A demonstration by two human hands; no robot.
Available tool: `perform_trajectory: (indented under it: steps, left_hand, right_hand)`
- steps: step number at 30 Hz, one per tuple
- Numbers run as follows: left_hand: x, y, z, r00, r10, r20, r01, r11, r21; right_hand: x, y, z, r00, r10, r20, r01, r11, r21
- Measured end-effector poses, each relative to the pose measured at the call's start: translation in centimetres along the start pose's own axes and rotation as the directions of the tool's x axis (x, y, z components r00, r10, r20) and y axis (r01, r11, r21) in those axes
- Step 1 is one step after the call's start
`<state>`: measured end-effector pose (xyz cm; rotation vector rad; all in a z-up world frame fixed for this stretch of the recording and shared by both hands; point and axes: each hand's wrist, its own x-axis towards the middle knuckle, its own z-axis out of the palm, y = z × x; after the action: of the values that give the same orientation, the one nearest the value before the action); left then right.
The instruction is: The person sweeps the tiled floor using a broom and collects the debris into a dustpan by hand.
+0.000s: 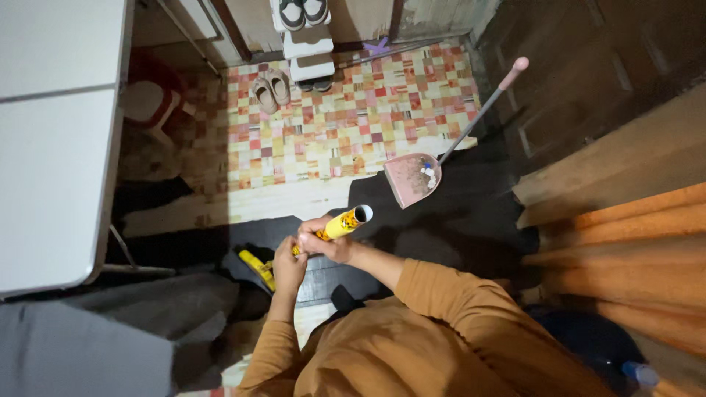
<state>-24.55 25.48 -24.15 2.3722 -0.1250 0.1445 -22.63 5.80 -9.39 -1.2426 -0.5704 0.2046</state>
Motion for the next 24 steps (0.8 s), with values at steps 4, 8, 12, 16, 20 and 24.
perform_trajectory:
  steps: [4,8,12,16,20,24]
  left_hand:
    - [-2.6,-0.1,5.4,0.989,-0.135,0.06,0.137,0.99,-0.032]
    - [-5.5,2.6,12.2,0.996,0.039,0.08,-0.029,0.992,-0.121]
    - [-6.4,9.1,18.2,0.993,0.041,0.108,-0.013,0.968,-0.251]
    - [-5.9,15.8,20.7,0.987,0.085,0.133,-0.037,0.944,-0.328]
    - [-6.0,21.9,19.2,0.978,0.106,0.181,-0.027,0.92,-0.391]
    - [-5.6,25.7,16.9,0.943,0.119,0.312,0.007,0.927,-0.374]
  right_hand:
    - [-6.1,3.8,-2.6,0.986,0.165,-0.022,-0.166,0.969,-0.185]
    - [-15.4,5.3,-5.9,0.951,0.246,-0.187,-0.291,0.916,-0.275]
    - [-19.5,1.9,-10.4,0.958,0.108,-0.267,-0.185,0.941,-0.283]
    - [-20.3,-5.0,-13.4,0.927,0.194,-0.322,-0.306,0.886,-0.348]
    - [-20.6,-9.5,-12.9,0.939,0.147,-0.31,-0.301,0.786,-0.54]
    - [-20.2,-12.8,-11.6,0.944,0.125,-0.306,-0.284,0.781,-0.556]
